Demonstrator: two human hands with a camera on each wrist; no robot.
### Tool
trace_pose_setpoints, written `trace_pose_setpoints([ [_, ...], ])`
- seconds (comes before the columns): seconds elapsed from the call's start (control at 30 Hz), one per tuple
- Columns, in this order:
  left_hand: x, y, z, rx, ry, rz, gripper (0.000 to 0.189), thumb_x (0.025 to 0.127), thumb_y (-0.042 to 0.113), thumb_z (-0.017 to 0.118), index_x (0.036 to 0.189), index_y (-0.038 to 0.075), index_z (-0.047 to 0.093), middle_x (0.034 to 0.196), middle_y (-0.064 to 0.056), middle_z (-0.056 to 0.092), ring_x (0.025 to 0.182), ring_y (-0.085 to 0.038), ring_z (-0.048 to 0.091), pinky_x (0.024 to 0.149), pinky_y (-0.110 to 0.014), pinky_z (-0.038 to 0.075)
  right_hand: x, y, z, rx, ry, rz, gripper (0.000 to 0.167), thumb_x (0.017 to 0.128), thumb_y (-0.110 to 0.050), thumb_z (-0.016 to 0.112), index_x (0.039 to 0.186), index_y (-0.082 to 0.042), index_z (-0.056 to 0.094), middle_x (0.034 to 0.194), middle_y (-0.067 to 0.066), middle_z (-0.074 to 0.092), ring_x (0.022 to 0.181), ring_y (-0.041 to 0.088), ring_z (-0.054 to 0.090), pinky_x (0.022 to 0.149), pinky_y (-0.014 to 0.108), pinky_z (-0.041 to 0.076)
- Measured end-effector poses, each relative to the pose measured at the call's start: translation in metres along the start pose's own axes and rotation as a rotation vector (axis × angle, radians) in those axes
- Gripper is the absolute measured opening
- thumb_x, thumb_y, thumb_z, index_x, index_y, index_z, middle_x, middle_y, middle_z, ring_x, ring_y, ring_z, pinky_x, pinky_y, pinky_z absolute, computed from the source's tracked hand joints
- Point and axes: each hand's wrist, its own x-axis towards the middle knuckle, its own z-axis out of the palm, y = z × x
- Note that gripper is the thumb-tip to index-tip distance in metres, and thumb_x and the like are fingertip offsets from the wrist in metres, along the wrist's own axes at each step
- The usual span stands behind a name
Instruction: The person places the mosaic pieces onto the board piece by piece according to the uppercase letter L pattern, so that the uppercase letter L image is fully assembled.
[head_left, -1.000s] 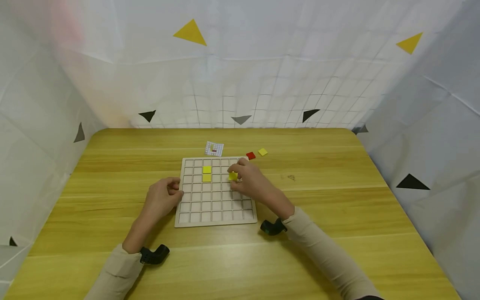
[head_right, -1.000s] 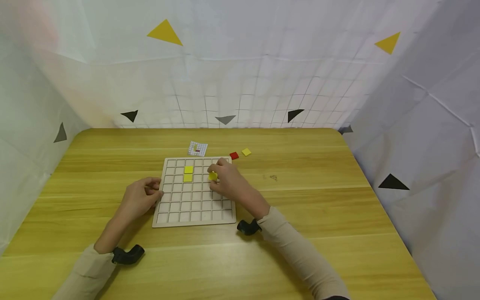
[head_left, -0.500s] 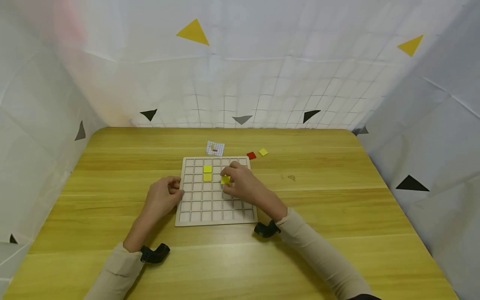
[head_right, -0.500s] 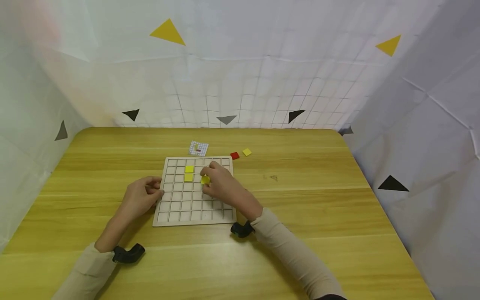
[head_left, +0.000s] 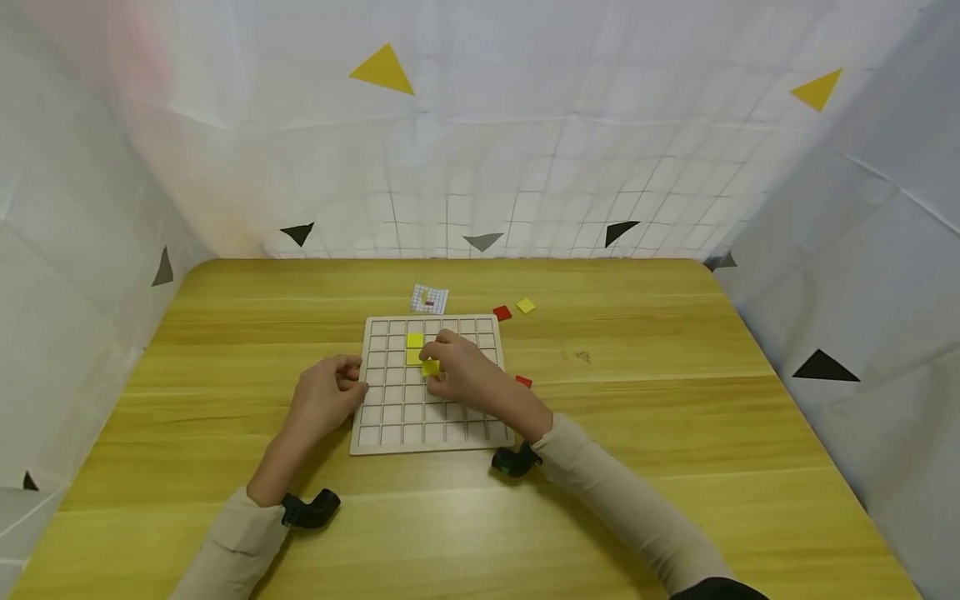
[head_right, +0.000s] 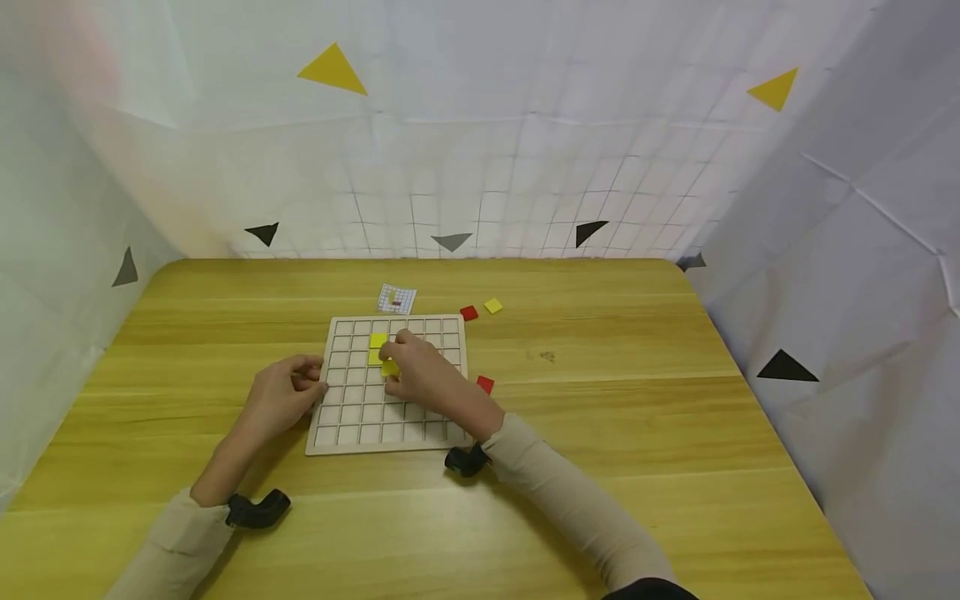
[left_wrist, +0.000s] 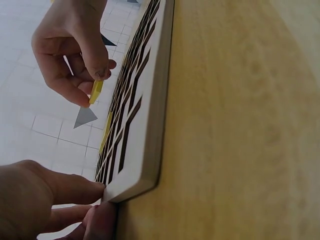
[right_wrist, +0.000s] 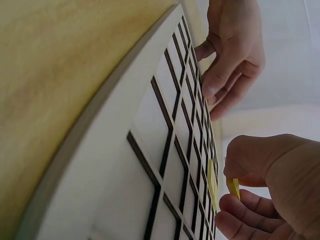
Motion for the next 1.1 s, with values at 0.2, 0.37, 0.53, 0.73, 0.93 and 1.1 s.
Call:
trace_pose_setpoints([
  [0.2,-0.001,-0.002,0.0,-0.014,0.0,-0.008,0.043,0.089,0.009,0.067,0.13,-0.003,0.061,0.108,-0.014,0.065,0.095,-0.027,0.068,0.074,-0.037,0.055,0.007,-0.006,0.007,-0.02,-0.055,0.026,0.028,0.085,-0.006,0.071,0.113,-0.004,0.07,0.102,0.004,0.055,0.079,0.015,0.05,0.067,0.022,0.043],
  [0.37,-0.001,-0.002,0.001,-0.023,0.002,-0.015,0.043,0.089,0.008,0.068,0.13,-0.003,0.061,0.108,-0.015,0.065,0.094,-0.026,0.068,0.073,-0.036,0.055,0.011,-0.01,0.01,-0.027,-0.081,0.039,0.029,0.085,-0.007,0.071,0.114,-0.005,0.07,0.101,0.003,0.054,0.081,0.015,0.05,0.068,0.023,0.043],
  [0.53,0.0,-0.001,0.001,-0.027,-0.003,-0.016,0.043,0.089,0.008,0.068,0.13,-0.004,0.061,0.108,-0.015,0.065,0.094,-0.026,0.068,0.073,-0.036,0.056,0.014,-0.01,0.012,-0.036,-0.097,0.034,0.029,0.085,-0.007,0.072,0.114,-0.005,0.07,0.099,0.003,0.054,0.082,0.015,0.049,0.067,0.023,0.042],
  [0.73,0.001,0.0,0.001,-0.018,-0.002,-0.006,0.042,0.09,0.009,0.068,0.13,-0.003,0.062,0.107,-0.014,0.065,0.094,-0.026,0.069,0.074,-0.037,0.056,0.017,-0.01,0.015,-0.044,-0.112,0.037,0.028,0.085,-0.008,0.073,0.113,-0.005,0.07,0.1,0.005,0.055,0.079,0.015,0.049,0.067,0.023,0.042],
  [0.93,0.002,-0.001,0.001,-0.023,0.002,-0.003,0.042,0.089,0.008,0.068,0.129,-0.004,0.062,0.107,-0.014,0.065,0.094,-0.026,0.069,0.074,-0.037,0.056,0.02,-0.011,0.015,-0.067,-0.112,0.034,0.027,0.085,-0.008,0.073,0.111,-0.006,0.071,0.1,0.004,0.055,0.079,0.015,0.05,0.067,0.023,0.042],
  [1.1,0.001,-0.002,0.0,-0.022,0.003,-0.011,0.042,0.09,0.008,0.068,0.13,-0.004,0.061,0.107,-0.014,0.066,0.093,-0.026,0.069,0.074,-0.036,0.056,0.022,-0.011,0.017,-0.094,-0.111,0.028,0.026,0.084,-0.01,0.073,0.11,-0.008,0.071,0.097,0.003,0.054,0.078,0.015,0.049,0.066,0.023,0.041],
])
